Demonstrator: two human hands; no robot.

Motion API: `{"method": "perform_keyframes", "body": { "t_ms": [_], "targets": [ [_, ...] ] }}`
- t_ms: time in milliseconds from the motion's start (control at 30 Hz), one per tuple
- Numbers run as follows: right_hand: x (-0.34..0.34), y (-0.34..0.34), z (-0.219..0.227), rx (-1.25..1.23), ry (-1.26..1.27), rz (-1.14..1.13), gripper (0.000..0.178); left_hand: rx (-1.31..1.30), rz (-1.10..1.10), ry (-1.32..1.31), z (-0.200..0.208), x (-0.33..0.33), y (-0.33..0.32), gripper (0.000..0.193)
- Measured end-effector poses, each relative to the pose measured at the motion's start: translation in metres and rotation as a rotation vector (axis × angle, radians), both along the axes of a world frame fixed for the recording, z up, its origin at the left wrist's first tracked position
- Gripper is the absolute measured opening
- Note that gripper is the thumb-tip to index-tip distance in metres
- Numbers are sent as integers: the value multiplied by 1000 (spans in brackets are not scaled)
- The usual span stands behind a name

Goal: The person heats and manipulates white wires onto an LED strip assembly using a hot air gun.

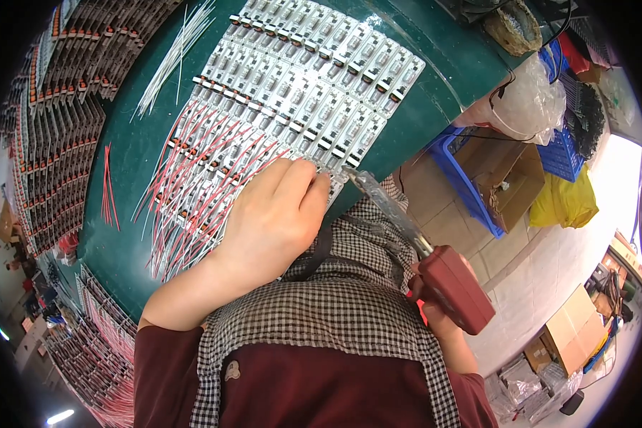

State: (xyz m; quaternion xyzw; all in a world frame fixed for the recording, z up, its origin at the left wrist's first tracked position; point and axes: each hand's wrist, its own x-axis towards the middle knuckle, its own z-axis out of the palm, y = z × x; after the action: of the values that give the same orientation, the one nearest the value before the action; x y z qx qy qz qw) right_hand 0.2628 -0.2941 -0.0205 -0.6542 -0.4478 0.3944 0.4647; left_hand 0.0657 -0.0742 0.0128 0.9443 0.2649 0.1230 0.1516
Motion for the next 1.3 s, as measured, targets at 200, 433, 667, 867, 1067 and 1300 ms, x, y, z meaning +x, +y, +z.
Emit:
{"method": "perform_keyframes", "body": {
  "t_ms": [200, 433, 667, 867, 1067, 1300],
  "targets": [
    [1, -30, -9, -98, 182, -26, 66, -76, 2, 56, 3, -4, -8, 21],
    [3, -14, -4, -138, -25, -67, 49, -58, 65, -29, -4, -7, -9, 23],
    [4, -26, -18, -189, -54, 5, 60, -27, 15, -87, -5, 0, -1, 26],
    [-4, -7, -2, -86, -38, -68, 68, -17, 12, -100, -4, 2, -3, 26],
    [-11, 18, 10, 77, -468, -42, 63, -22, 5, -100, -5, 1, -3, 26],
    [2, -9, -5, 35, -298, 111, 68, -21, 13, -92, -4, 2, -2, 26]
  ]
}}
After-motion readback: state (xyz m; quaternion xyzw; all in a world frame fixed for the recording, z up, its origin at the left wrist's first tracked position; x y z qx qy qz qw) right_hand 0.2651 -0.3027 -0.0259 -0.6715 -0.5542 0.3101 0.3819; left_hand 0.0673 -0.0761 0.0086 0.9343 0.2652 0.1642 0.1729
